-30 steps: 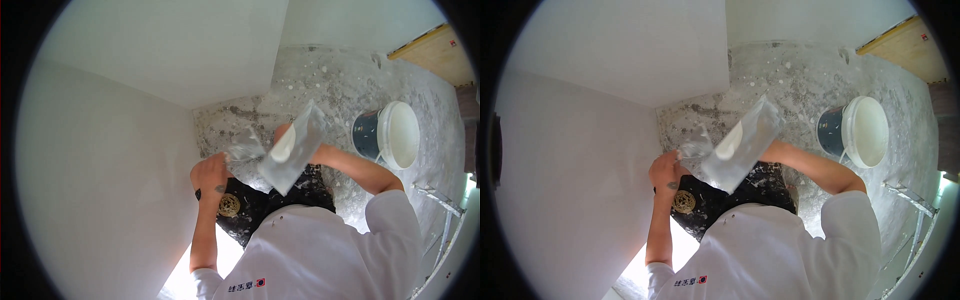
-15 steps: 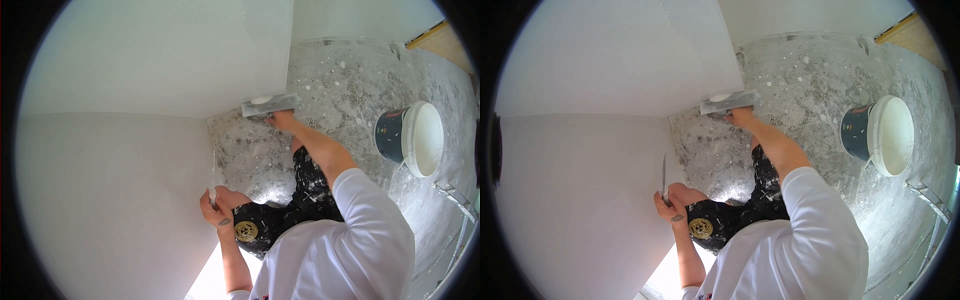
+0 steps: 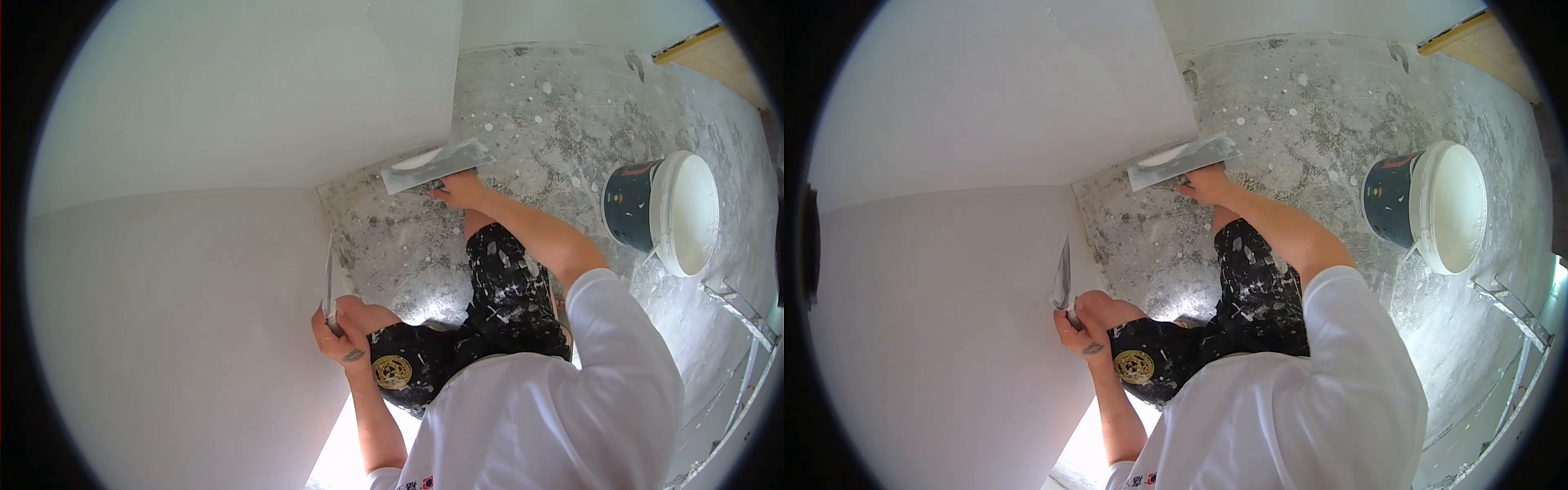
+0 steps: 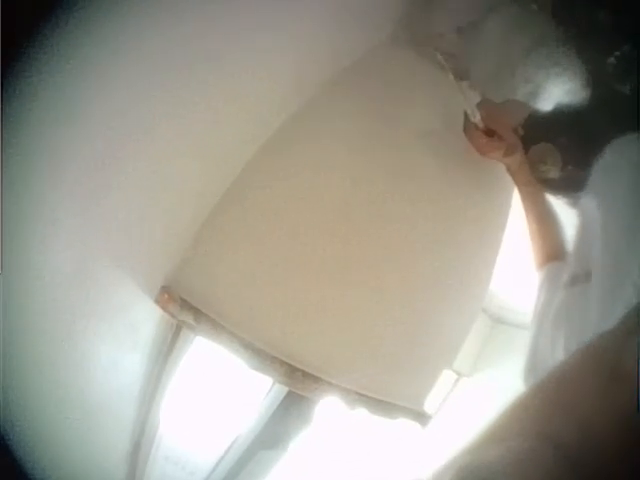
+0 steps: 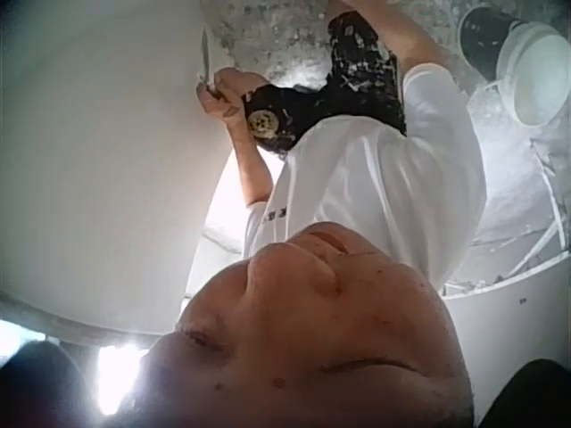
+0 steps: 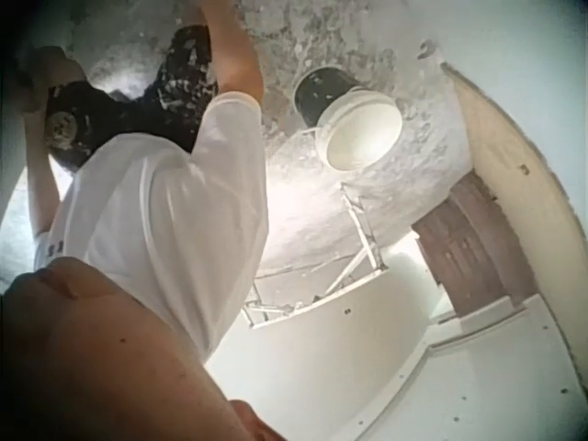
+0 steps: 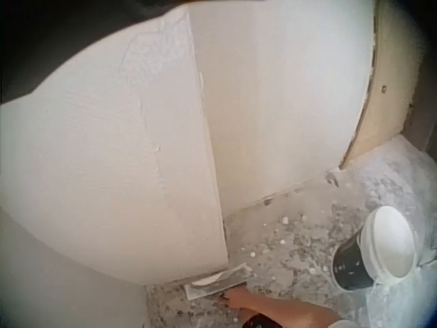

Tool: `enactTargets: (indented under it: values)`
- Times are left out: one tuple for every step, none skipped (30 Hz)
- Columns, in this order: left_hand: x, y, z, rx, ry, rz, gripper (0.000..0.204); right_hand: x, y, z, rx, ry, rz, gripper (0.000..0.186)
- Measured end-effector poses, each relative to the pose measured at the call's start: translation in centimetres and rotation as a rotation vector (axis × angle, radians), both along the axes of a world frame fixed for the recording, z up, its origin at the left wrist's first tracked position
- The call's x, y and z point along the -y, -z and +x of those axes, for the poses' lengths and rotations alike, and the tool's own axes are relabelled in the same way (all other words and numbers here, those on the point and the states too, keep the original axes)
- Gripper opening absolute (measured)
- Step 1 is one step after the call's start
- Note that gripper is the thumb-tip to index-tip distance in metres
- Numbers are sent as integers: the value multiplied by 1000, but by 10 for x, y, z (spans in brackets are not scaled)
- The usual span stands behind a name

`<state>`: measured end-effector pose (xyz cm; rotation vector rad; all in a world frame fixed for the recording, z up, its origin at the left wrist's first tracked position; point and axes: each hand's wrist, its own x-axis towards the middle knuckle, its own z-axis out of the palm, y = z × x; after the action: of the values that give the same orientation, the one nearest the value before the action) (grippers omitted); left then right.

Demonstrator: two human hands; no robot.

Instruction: Applying and smoothing putty on a wall corner using a trowel and putty knife.

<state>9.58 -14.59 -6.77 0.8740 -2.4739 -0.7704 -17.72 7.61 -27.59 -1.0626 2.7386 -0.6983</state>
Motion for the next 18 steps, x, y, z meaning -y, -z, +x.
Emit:
enactTargets:
  values:
    - [-1, 1, 0, -13, 27, -48, 28, -1, 14, -2, -2, 7, 0, 60]
    - [-1, 2, -1, -25, 54, -95, 28, -4, 27, -6, 3, 12, 19, 60]
    - [0, 3, 3, -20, 52, -98, 28, -3, 33, -8, 15, 7, 33, 61]
    - [0, 4, 5, -18, 43, -114, 29, -1, 39, -12, 19, 6, 31, 61]
    - [0, 5, 6, -16, 36, -128, 29, 0, 44, -17, 59, 30, 63, 63]
    - [-1, 4, 5, -12, 35, -128, 29, 1, 46, -21, 100, 53, 96, 65]
    - [-3, 2, 3, -19, 29, -125, 29, 1, 48, -24, 102, 54, 98, 65]
    - [-5, 2, -1, -28, 26, -120, 29, -1, 49, -27, 66, 81, 65, 64]
    - [-5, 2, -1, -25, 27, -119, 29, 0, 45, -28, 33, 104, 29, 63]
    - [-6, 3, -2, -17, 24, -87, 29, -1, 41, -32, 35, 108, 32, 63]
    - [-7, 4, -3, -10, 24, -52, 29, -7, 36, -38, 111, 90, 72, 59]
    - [-5, 4, -1, -6, 28, -51, 29, -6, 25, -41, 190, 68, 107, 55]
    - [-3, 5, 1, -30, 20, -96, 29, -3, 8, -44, 191, 63, 105, 55]
    - [-1, 5, 5, -50, 8, -145, 29, 2, -15, -45, 311, 54, 49, 54]
    - [1, 5, 7, -46, 4, -144, 29, 1, -35, -44, 429, 53, -2, 52]
    - [3, 6, 7, -62, -13, -171, 28, -5, -45, -42, 432, 54, 3, 52]
    - [3, 6, 8, -77, -33, -200, 27, -10, -54, -40, 408, 54, -113, 52]
    - [2, 6, 4, -77, -25, -193, 27, -18, -58, -37, 379, 66, -226, 52]
